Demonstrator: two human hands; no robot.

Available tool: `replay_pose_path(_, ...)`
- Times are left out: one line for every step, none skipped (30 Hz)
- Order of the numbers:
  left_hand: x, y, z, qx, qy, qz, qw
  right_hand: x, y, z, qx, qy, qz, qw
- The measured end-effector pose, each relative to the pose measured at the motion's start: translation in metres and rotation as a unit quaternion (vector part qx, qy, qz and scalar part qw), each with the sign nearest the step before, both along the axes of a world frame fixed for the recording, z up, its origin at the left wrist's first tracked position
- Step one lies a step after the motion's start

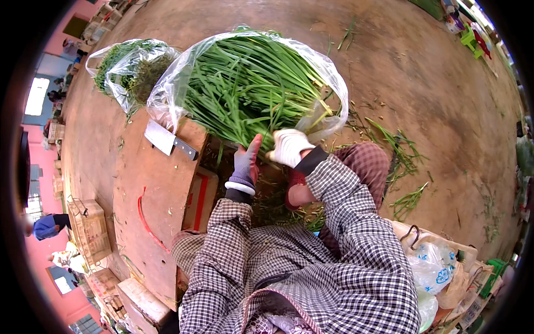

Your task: The person trims the ends of large bunches of green vegetables using a cleaver on a wooden board and then bundles them with red tape.

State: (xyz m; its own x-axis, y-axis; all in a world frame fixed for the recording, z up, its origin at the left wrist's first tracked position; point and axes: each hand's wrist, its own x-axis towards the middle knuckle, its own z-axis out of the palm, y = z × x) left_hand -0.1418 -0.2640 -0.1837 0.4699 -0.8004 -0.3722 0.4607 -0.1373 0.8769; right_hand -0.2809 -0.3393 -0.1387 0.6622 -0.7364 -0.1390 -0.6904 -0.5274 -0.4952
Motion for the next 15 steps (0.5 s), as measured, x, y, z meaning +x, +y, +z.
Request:
replay_pose_path(0.0, -0.001, -0.001, 0.011, -0.004, -0.002, 1.0, 0.006, 0.009, 0.001, 0.009, 0.001, 0.019, 1.0)
replay_pose_path(0.001, -0.002, -0.001, 0.023, -0.009, -0.004, 1.0, 0.011, 0.017, 0.003, 0.043, -0.014, 0.04, 0.998)
replay_pose_path(0.001, -0.004, 0.006, 0.059, 0.024, 0.01, 0.998, 0.017, 0.029, 0.002, 0.037, -0.041, 0.049, 0.997)
replay_pose_path(0.006, -0.007, -0.002, 0.145, 0.014, 0.036, 0.989, 0.019, 0.036, 0.0, 0.031, -0.068, 0.059, 0.995)
replay_pose_path(0.01, -0.002, -0.01, 0.13, 0.024, 0.04, 0.99, 0.018, 0.037, -0.001, 0.069, -0.099, 0.059, 0.991)
replay_pose_path(0.018, 0.006, -0.017, 0.116, 0.03, 0.051, 0.991, 0.021, 0.036, -0.002, 0.108, -0.134, 0.064, 0.983)
replay_pose_path(0.013, 0.004, -0.007, 0.147, 0.079, 0.088, 0.982, 0.016, 0.031, 0.002, 0.145, -0.161, 0.06, 0.974)
replay_pose_path(0.016, 0.009, 0.004, 0.113, 0.078, 0.022, 0.99, 0.003, 0.018, 0.008, 0.151, -0.207, 0.075, 0.964)
replay_pose_path(0.027, 0.012, 0.0, 0.136, 0.067, 0.026, 0.988, -0.005, 0.007, 0.011, 0.137, -0.242, 0.043, 0.96)
replay_pose_path(0.032, 0.012, 0.005, 0.161, 0.057, 0.028, 0.985, -0.014, -0.004, 0.009, 0.124, -0.275, 0.01, 0.953)
replay_pose_path(0.036, 0.017, 0.011, 0.094, 0.091, -0.034, 0.991, -0.022, -0.012, 0.008, 0.121, -0.269, -0.037, 0.955)
replay_pose_path(0.049, 0.023, 0.001, 0.067, 0.134, -0.074, 0.986, -0.025, -0.019, 0.008, 0.117, -0.266, -0.079, 0.954)
replay_pose_path(0.04, 0.02, 0.023, 0.084, 0.175, -0.096, 0.976, -0.034, -0.023, 0.005, 0.127, -0.239, -0.124, 0.955)
replay_pose_path(0.032, 0.017, 0.046, 0.1, 0.215, -0.119, 0.964, -0.043, -0.023, 0.002, 0.129, -0.236, -0.129, 0.954)
replay_pose_path(0.036, 0.02, 0.044, 0.082, 0.22, -0.132, 0.963, -0.041, -0.022, 0.005, 0.135, -0.231, -0.127, 0.955)
